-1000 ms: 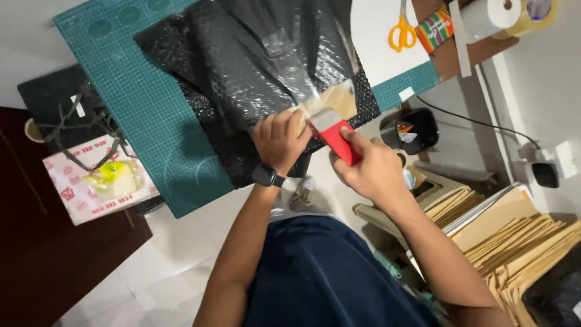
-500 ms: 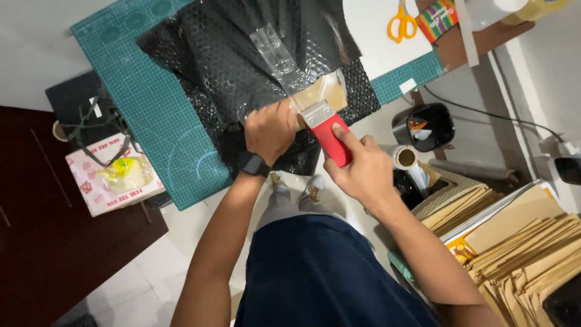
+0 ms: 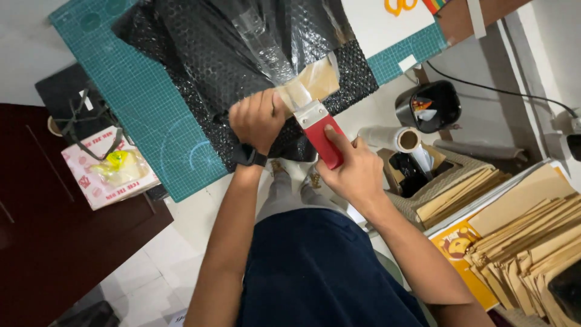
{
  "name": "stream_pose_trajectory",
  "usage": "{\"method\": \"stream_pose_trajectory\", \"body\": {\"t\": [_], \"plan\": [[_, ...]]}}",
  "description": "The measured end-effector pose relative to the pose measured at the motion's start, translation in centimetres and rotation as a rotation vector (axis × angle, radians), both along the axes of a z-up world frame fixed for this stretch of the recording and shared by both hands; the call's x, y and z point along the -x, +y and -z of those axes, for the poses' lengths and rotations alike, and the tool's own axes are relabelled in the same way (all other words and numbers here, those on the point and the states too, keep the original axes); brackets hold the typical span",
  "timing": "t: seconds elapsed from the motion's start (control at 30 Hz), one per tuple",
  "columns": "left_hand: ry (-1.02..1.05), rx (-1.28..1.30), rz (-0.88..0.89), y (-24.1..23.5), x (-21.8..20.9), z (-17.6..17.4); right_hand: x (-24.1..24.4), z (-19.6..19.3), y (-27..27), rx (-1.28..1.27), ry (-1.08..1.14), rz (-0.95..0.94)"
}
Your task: The person wraps a small rectangular item in black bubble wrap on a green cutting mat. They use a tape dispenser to apply clear tape, fold the bubble wrap around the item, and trim excess material with scissors. The process is repeated to fully enclose the item in a sealed bubble wrap pouch.
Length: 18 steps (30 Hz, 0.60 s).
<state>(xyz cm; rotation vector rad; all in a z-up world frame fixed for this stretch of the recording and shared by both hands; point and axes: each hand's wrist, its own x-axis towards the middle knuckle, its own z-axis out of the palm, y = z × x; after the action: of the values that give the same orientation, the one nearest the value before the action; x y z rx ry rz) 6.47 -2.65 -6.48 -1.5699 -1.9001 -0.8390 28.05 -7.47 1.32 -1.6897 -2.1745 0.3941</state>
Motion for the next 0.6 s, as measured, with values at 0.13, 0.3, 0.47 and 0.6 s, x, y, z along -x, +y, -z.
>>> {"method": "stream_pose_trajectory", "body": {"t": [0.13, 0.3, 0.47, 0.6], "plan": [[-0.036, -0.03, -0.045, -0.1, 0.0, 0.8, 0.0, 1.4, -0.3, 0.007, -0.007, -0.004], [-0.021, -0.026, -0.07, -0.3, 0.5, 2.9, -1.1, 2.6, -1.7, 0.027, -0.06, -0.005], [0.195, -0.212, -0.011, 0.0, 0.1, 1.6, -2.1, 2.1, -2.5, 0.288, -0.24, -0.059], [0.291, 0.022, 0.199, 0.0, -0.3, -1.0, 0.7, 1.4, 2.1, 0.448, -0.335, -0.072]]}}
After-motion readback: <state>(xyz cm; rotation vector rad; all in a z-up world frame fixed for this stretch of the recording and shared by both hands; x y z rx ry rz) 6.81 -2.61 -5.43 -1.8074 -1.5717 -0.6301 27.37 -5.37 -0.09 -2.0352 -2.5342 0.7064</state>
